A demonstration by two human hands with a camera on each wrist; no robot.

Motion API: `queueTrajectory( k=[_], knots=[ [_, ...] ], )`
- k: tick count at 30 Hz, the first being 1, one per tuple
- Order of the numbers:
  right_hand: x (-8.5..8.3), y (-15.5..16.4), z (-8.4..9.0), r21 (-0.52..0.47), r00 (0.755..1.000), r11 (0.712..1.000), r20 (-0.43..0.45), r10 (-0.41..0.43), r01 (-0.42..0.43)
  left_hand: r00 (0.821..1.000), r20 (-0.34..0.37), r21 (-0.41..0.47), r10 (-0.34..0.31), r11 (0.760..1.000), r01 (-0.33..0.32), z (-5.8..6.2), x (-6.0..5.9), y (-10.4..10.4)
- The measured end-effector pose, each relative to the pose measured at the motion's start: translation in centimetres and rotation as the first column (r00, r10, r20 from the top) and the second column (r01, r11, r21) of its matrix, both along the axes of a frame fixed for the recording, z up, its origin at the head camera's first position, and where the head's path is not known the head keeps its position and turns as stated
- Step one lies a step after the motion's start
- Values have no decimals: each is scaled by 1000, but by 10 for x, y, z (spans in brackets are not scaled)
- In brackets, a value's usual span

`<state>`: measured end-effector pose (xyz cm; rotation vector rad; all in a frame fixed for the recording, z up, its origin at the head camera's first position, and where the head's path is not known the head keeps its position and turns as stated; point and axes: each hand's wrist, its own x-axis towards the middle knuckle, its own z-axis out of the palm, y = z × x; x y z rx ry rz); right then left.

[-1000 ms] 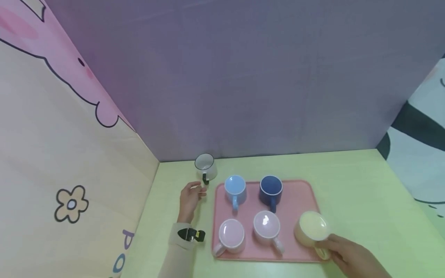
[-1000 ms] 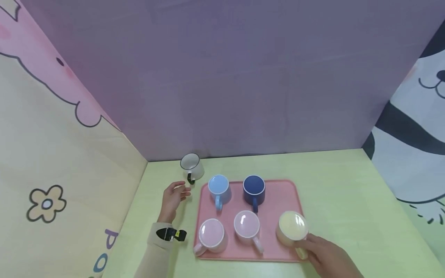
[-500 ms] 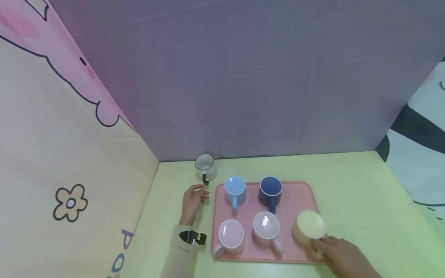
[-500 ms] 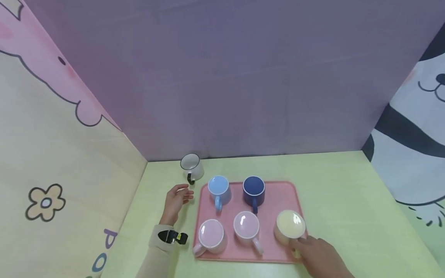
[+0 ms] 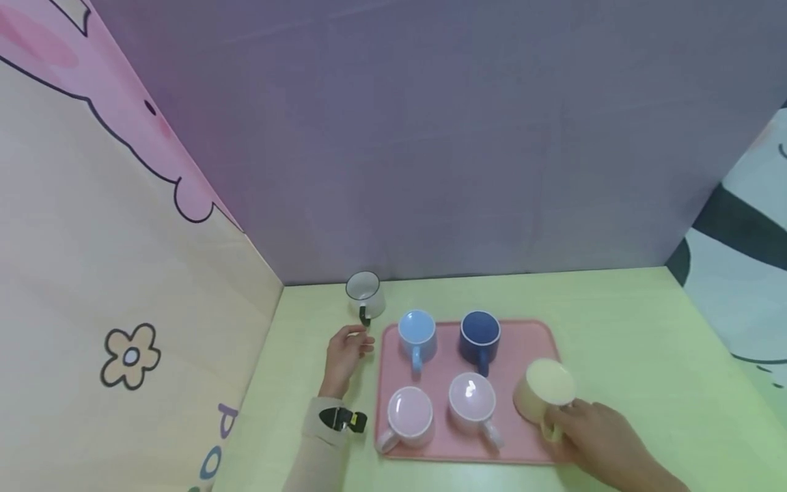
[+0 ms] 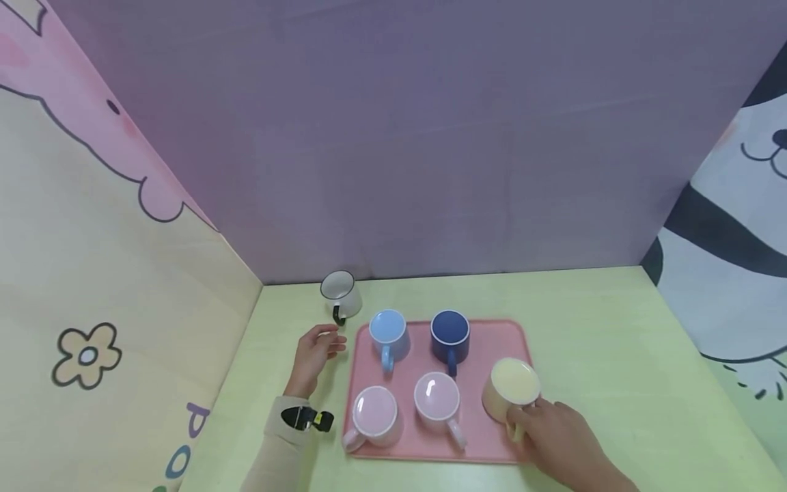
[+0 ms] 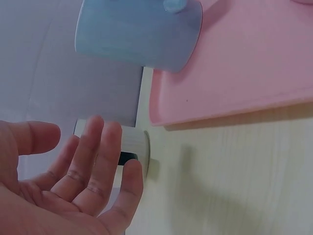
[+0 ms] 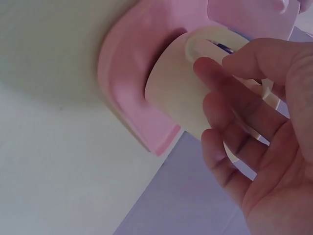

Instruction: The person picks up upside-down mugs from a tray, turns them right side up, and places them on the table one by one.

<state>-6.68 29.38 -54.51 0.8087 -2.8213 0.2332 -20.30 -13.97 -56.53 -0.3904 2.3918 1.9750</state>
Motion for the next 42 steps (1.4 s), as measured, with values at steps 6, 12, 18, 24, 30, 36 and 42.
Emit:
queueTrajectory(
  k=[6, 12, 18, 24, 30, 36, 42],
  knots=[
    [-9, 1, 5, -16, 1000, 1000, -11, 4, -4, 999, -21, -29, -31, 999, 31, 6, 2, 5],
    [-19, -2, 15, -42, 989, 997, 138, -56, 62, 997, -55, -49, -62, 997, 59, 15, 4, 8],
    [-26, 0, 23, -32, 971, 993, 215, -100, 110, 995, -55, -36, -88, 996, 86, 20, 2, 9],
    [-31, 4, 28, -68, 957, 994, 284, -62, 85, 995, -22, -56, -101, 993, 100, 24, 1, 8],
    [-35, 7, 30, -73, 964, 995, 261, -44, 65, 993, -38, -33, -108, 994, 107, 26, 2, 7],
    [-39, 13, 32, -1, 973, 993, 199, -118, 121, 992, -50, -33, -117, 993, 116, 29, 3, 10],
    [-41, 21, 25, -81, 975, 978, 133, -179, 191, 990, -48, -39, -129, 991, 127, 33, 5, 12]
  ],
)
